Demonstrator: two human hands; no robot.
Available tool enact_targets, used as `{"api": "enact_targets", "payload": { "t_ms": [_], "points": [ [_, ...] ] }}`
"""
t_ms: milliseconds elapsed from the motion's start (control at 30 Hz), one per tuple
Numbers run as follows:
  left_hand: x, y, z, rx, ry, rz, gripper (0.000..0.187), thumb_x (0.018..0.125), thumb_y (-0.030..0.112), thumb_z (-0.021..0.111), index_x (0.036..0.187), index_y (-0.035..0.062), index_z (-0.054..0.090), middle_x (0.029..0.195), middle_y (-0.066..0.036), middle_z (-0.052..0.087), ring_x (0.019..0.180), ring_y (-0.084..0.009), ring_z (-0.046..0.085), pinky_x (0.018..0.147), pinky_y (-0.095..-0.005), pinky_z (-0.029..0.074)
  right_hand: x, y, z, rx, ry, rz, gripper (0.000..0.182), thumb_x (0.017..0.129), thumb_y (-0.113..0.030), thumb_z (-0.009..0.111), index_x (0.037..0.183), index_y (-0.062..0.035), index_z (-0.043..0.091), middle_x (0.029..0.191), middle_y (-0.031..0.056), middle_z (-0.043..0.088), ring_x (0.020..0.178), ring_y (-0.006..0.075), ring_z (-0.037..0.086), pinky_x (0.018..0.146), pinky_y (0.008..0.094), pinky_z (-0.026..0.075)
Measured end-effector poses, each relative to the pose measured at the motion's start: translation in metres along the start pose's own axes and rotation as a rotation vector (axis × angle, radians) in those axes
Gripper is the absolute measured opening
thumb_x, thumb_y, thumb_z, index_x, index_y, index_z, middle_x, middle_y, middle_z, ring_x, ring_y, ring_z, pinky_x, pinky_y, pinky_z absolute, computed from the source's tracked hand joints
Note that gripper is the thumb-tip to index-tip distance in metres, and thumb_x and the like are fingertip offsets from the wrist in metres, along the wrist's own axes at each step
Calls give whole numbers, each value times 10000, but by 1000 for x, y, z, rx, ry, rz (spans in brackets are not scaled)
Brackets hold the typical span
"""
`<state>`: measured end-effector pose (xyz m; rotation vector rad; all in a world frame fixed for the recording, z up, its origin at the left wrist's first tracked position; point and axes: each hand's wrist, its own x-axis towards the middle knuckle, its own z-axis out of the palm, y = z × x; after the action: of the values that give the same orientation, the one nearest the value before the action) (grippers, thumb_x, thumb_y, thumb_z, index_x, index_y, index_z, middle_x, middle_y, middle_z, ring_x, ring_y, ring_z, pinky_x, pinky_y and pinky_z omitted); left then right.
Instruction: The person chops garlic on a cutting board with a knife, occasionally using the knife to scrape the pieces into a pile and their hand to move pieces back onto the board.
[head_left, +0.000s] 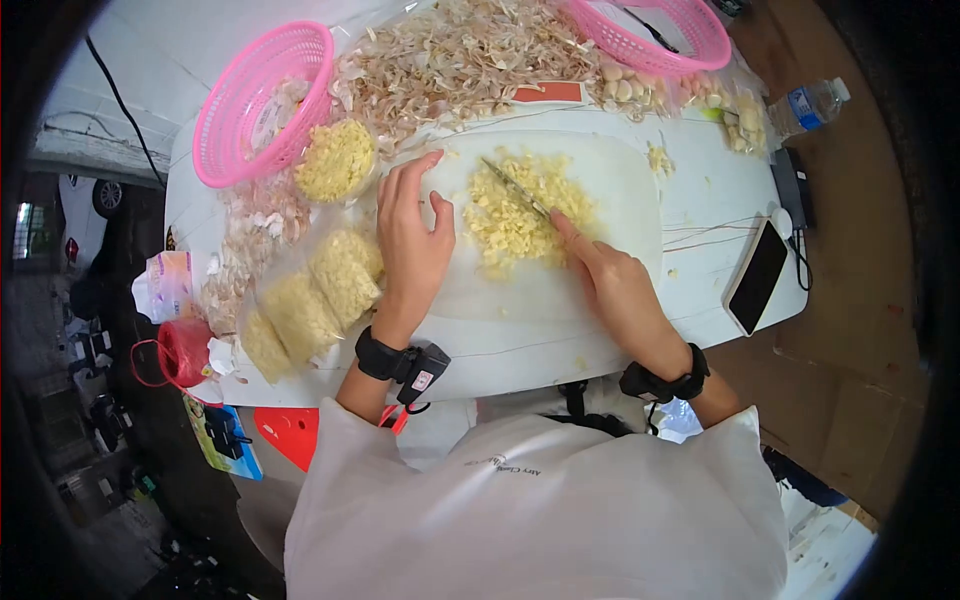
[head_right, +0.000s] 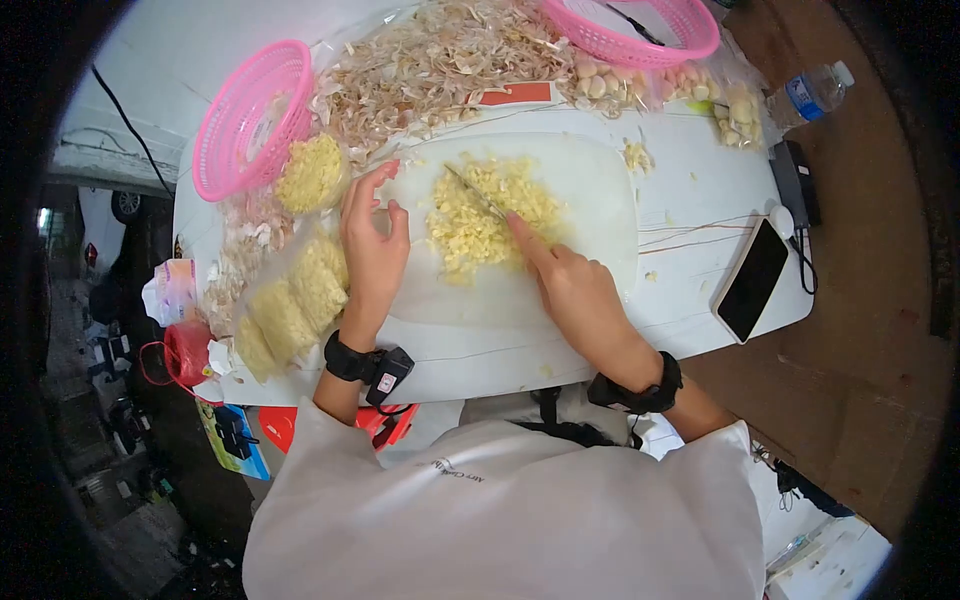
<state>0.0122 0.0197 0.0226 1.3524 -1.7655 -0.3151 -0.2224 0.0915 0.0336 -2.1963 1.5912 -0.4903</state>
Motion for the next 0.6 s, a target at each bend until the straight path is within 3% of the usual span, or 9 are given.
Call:
{"api": "enact_targets", "payload": {
  "t_ms": [200, 267, 367, 600],
  "points": [
    [1, 3, -1, -21, -12, -44, 418, 790, -72, 509, 1190, 16, 592, 1106, -165, 600, 1065, -349, 536, 929, -414, 425, 16, -15, 5, 90, 62, -87, 695, 835, 3, 540, 1487, -162, 365, 786, 158, 603, 627, 333, 619, 536, 426, 515],
    [1, 4, -1, -35, -16, -61, 421, 791, -72, 505, 1194, 15, 589, 1114, -165, 597, 1070, -350, 534, 931, -414, 424, 23, -22, 2, 8, -22, -81, 696, 828, 14, 539, 1484, -145, 369, 787, 157, 607, 634, 319, 630, 532, 412, 518],
    [1, 2, -2, 37, -13, -36, 402, 802, -93, 507, 1181, 22, 575, 1223, -104, 617, 1131, -281, 551, 894, -363, 447, 27, -21, 5, -76, -74, -69, 702, 822, 18, 540, 1485, -135, 365, 787, 155, 609, 644, 304, 641, 529, 400, 526],
    [2, 4, -2, 29, -3, -19, 440, 782, -107, 494, 1194, 19, 584, 1173, -138, 612, 1150, -312, 543, 1003, -387, 404, 27, -10, 7, -145, -35, -162, 724, 819, 3, 554, 1496, -146, 347, 780, 147, 604, 640, 303, 642, 525, 401, 532]
  ]
}}
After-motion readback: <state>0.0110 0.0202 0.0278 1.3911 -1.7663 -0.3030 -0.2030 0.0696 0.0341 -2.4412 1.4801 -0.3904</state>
